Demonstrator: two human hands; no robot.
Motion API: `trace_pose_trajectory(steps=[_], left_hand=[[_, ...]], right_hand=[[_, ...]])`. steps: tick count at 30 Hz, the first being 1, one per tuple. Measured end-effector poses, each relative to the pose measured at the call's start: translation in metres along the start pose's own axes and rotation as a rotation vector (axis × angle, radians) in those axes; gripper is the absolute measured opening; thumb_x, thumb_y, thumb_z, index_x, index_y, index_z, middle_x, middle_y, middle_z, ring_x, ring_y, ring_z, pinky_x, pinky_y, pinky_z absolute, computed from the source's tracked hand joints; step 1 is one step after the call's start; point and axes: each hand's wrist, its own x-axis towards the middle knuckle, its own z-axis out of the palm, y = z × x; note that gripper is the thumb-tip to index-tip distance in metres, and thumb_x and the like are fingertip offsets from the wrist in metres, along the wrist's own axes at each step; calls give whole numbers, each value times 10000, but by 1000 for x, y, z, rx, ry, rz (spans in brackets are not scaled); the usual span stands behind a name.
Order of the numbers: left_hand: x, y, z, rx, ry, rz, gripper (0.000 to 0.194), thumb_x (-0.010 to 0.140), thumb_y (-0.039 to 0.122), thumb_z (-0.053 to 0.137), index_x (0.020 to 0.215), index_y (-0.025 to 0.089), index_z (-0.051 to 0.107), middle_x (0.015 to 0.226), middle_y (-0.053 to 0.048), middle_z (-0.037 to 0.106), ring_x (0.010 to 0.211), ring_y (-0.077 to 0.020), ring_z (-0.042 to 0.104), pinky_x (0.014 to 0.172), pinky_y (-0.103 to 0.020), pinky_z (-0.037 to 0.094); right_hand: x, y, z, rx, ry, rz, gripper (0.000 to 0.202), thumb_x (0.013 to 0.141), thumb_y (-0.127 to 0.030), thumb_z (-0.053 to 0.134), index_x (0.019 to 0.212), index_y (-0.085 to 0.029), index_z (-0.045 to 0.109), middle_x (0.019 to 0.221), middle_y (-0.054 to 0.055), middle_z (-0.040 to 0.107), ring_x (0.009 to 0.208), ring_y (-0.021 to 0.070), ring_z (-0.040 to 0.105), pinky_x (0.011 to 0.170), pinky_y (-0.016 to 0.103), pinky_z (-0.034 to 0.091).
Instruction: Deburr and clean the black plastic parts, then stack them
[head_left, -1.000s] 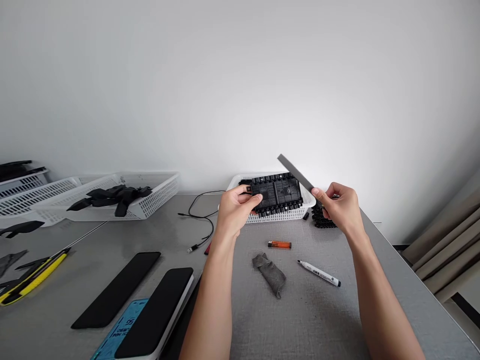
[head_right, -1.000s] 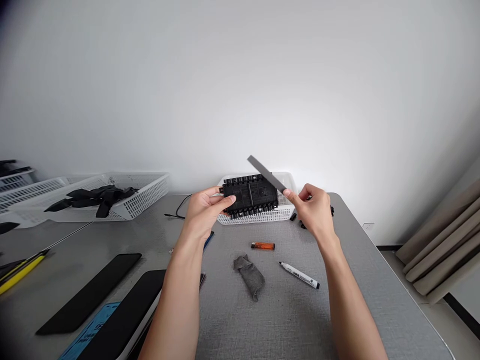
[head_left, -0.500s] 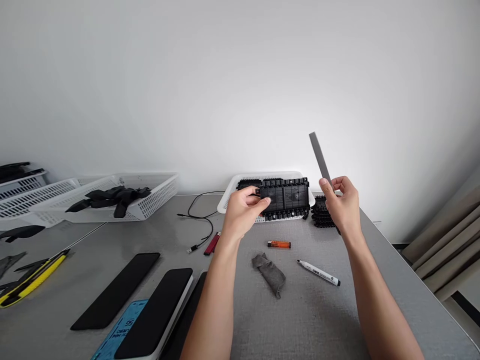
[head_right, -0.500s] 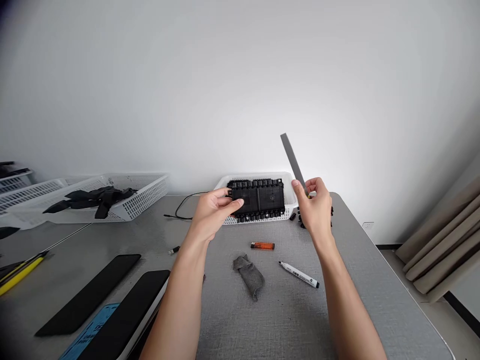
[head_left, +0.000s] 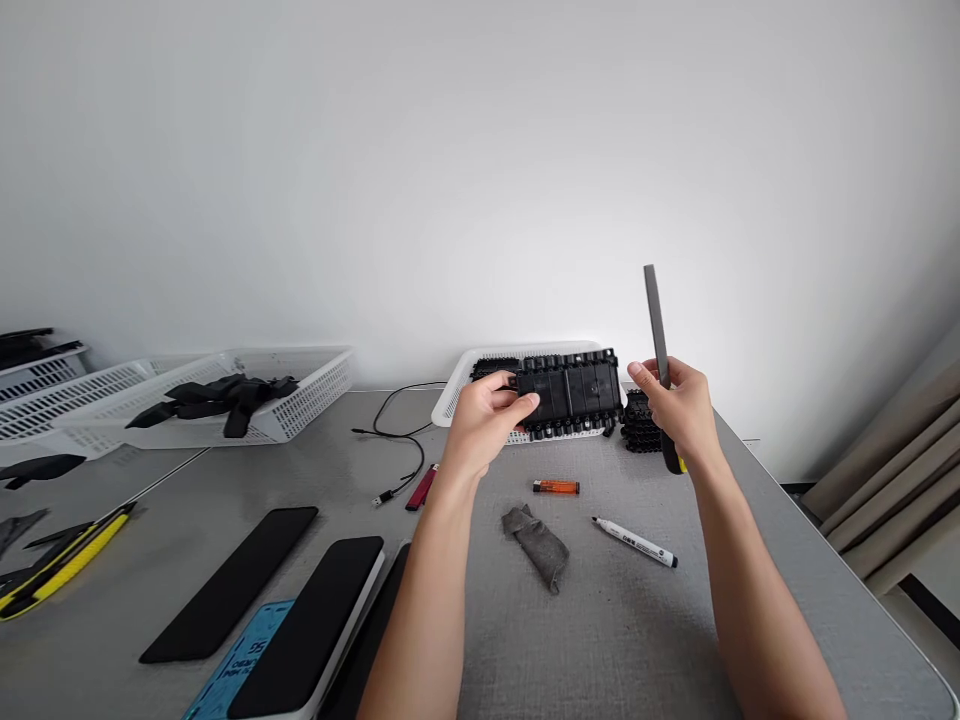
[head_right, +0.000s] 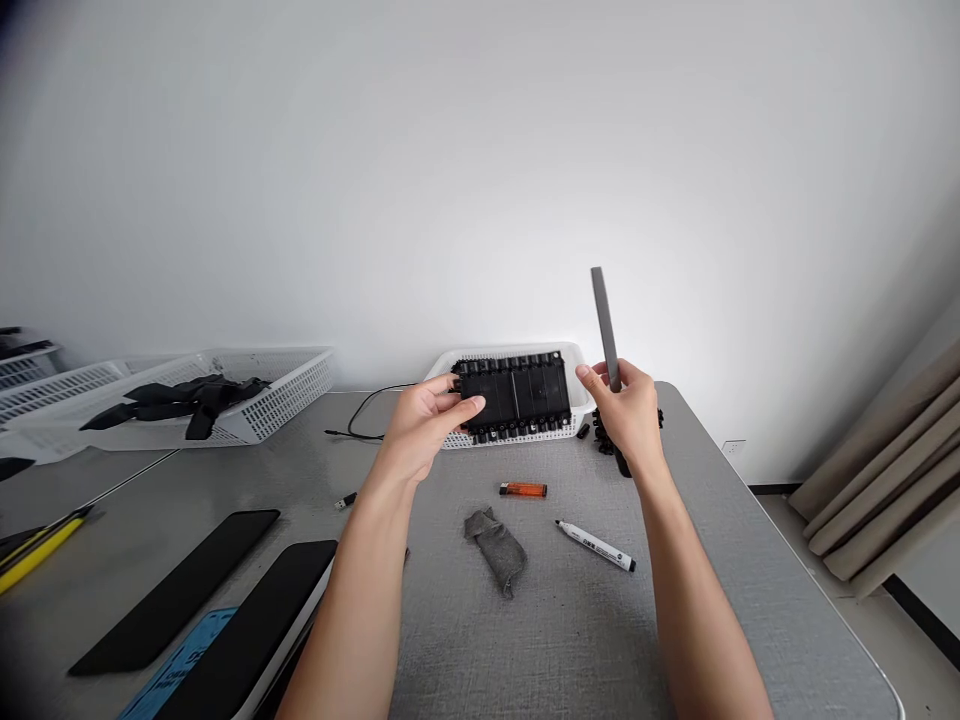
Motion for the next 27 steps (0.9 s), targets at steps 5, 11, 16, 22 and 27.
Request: trace_pose_trajectory(steps=[5, 11, 16, 22, 27], left_hand=[[2, -3, 6, -175, 65, -57, 426, 589, 325, 801, 906, 191, 550, 852, -35, 663, 690, -176, 629, 517, -283, 541], [3, -7, 4, -68, -9, -27, 457, 699, 469, 782, 1035, 216, 603, 936, -48, 693, 810, -203, 664, 602, -268, 525], [2, -7, 2, 111, -164, 32, 446, 790, 511, 701, 1102, 195, 656, 839, -50, 720, 800, -220, 685, 658, -287, 506], [-1, -10, 8, 80, -283, 85, 339, 833, 377, 668, 1104, 175, 652, 994, -82, 752, 950, -245, 716, 811, -329, 555], [8, -21, 10, 161, -10, 155, 259, 754, 257, 680, 996, 168, 654, 928, -65, 755, 858, -225, 727, 723, -286, 556]], right_hand=[[-8, -5, 10, 239, -291, 122, 505, 697, -592, 808, 908, -164, 643, 569, -57, 441, 437, 64, 276, 374, 230, 222], [-11, -7, 19, 326, -387, 138, 434, 708, -517, 834, 707, -176, 564, 463, -104, 314, 409, 44, 232, 359, 206, 201], [-9, -5, 18, 374, -299, 149, 459, 688, -511, 846, 698, -192, 516, 474, -107, 320, 409, 42, 235, 357, 197, 200], [-13, -8, 23, 249, -289, 102, 455, 702, -571, 806, 768, -185, 575, 494, -100, 319, 424, 60, 248, 382, 213, 218], [-19, -13, 22, -58, -136, -56, 521, 847, -677, 591, 774, -163, 635, 585, -29, 436, 481, 90, 334, 430, 236, 253]])
